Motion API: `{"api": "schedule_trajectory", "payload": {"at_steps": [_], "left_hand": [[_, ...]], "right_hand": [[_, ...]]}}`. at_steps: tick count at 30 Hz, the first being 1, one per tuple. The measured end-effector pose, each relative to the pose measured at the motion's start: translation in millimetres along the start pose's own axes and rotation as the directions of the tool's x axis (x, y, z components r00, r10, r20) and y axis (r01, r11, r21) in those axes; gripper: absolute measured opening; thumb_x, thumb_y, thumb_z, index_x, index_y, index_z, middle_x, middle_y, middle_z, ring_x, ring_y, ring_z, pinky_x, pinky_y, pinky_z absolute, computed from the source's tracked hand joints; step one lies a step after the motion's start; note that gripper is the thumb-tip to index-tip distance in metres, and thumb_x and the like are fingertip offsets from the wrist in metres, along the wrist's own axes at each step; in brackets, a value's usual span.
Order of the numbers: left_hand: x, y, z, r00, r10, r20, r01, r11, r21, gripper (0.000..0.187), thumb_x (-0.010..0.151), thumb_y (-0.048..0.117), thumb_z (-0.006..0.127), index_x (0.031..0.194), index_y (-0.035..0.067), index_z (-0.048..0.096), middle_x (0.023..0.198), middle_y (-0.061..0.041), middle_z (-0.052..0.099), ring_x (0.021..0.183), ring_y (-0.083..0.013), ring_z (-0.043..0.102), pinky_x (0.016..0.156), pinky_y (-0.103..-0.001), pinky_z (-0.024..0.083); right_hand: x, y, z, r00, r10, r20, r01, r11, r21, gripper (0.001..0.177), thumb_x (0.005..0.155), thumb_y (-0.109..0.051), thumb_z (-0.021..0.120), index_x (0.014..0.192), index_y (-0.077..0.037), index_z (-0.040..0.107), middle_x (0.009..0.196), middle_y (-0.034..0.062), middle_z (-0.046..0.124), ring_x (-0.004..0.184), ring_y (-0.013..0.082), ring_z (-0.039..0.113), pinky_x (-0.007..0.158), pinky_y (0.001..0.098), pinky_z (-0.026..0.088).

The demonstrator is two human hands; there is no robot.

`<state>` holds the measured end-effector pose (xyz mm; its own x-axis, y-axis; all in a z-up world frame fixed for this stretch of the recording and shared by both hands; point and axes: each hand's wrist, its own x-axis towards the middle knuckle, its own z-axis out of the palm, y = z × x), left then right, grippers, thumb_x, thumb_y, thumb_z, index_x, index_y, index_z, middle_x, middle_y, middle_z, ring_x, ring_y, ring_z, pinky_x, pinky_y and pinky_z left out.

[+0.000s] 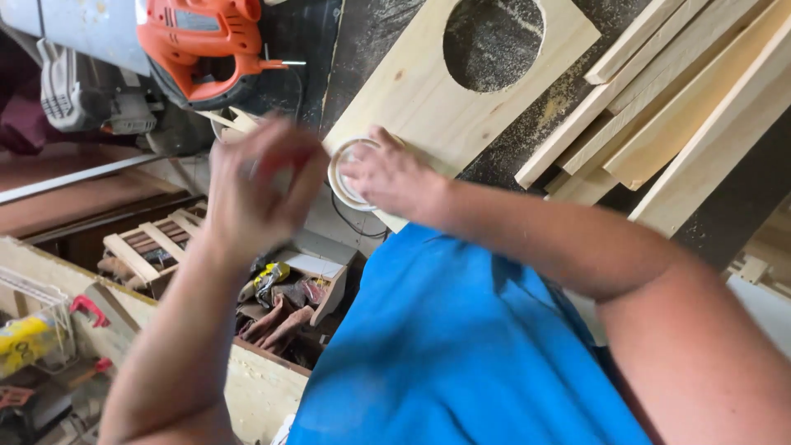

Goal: Tracing a circular shape onto a wooden board and cutting it out with a jigsaw

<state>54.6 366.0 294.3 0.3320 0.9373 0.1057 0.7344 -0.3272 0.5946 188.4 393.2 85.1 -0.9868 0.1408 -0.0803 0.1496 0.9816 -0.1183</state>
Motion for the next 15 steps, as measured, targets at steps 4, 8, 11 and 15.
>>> {"api": "schedule_trajectory", "payload": {"at_steps": [4, 8, 11, 15], "left_hand": [[-79, 15, 80, 0.997, -0.066, -0.040, 0.067, 0.997, 0.035, 0.007, 0.094, 0.003, 0.069, 0.092, 0.010, 0.069, 0.079, -0.003, 0.064, 0.068, -0.0207, 0.058, 0.059, -0.035, 0.046], [-87, 11, 203, 0.985, -0.120, 0.121, 0.088, 0.966, 0.245, 0.020, 0.093, 0.009, 0.059, 0.111, -0.001, 0.060, 0.102, -0.022, 0.064, 0.074, -0.0351, 0.066, 0.058, -0.046, 0.057], [-54, -11, 281, 0.979, -0.191, 0.069, 0.113, 0.797, 0.593, 0.027, 0.097, 0.016, 0.055, 0.115, -0.001, 0.067, 0.112, -0.027, 0.071, 0.085, -0.0363, 0.069, 0.073, -0.045, 0.057], [-25, -28, 315, 0.968, -0.251, 0.020, 0.136, 0.589, 0.797, 0.029, 0.093, 0.016, 0.058, 0.114, 0.006, 0.075, 0.112, -0.019, 0.075, 0.096, -0.0314, 0.069, 0.088, -0.038, 0.056]], "right_hand": [[19, 32, 4, 0.947, -0.170, -0.274, 0.155, 0.985, -0.076, 0.015, 0.087, -0.022, 0.070, 0.082, -0.032, 0.079, 0.110, -0.0109, 0.070, 0.111, 0.0255, 0.059, 0.099, 0.0556, 0.042], [35, 44, -9, 0.959, -0.282, 0.033, 0.282, 0.959, 0.007, 0.017, 0.087, -0.022, 0.069, 0.088, -0.033, 0.082, 0.118, -0.0102, 0.063, 0.128, 0.0237, 0.051, 0.116, 0.0590, 0.031], [36, 51, -8, 0.943, -0.331, 0.035, 0.331, 0.943, -0.014, 0.015, 0.082, -0.023, 0.075, 0.086, -0.036, 0.082, 0.115, -0.0113, 0.062, 0.116, 0.0221, 0.059, 0.119, 0.0583, 0.035], [30, 55, -22, 0.932, -0.361, 0.044, 0.362, 0.931, -0.044, 0.018, 0.086, -0.028, 0.075, 0.097, -0.040, 0.082, 0.118, -0.0070, 0.062, 0.114, 0.0243, 0.061, 0.110, 0.0565, 0.042]]}}
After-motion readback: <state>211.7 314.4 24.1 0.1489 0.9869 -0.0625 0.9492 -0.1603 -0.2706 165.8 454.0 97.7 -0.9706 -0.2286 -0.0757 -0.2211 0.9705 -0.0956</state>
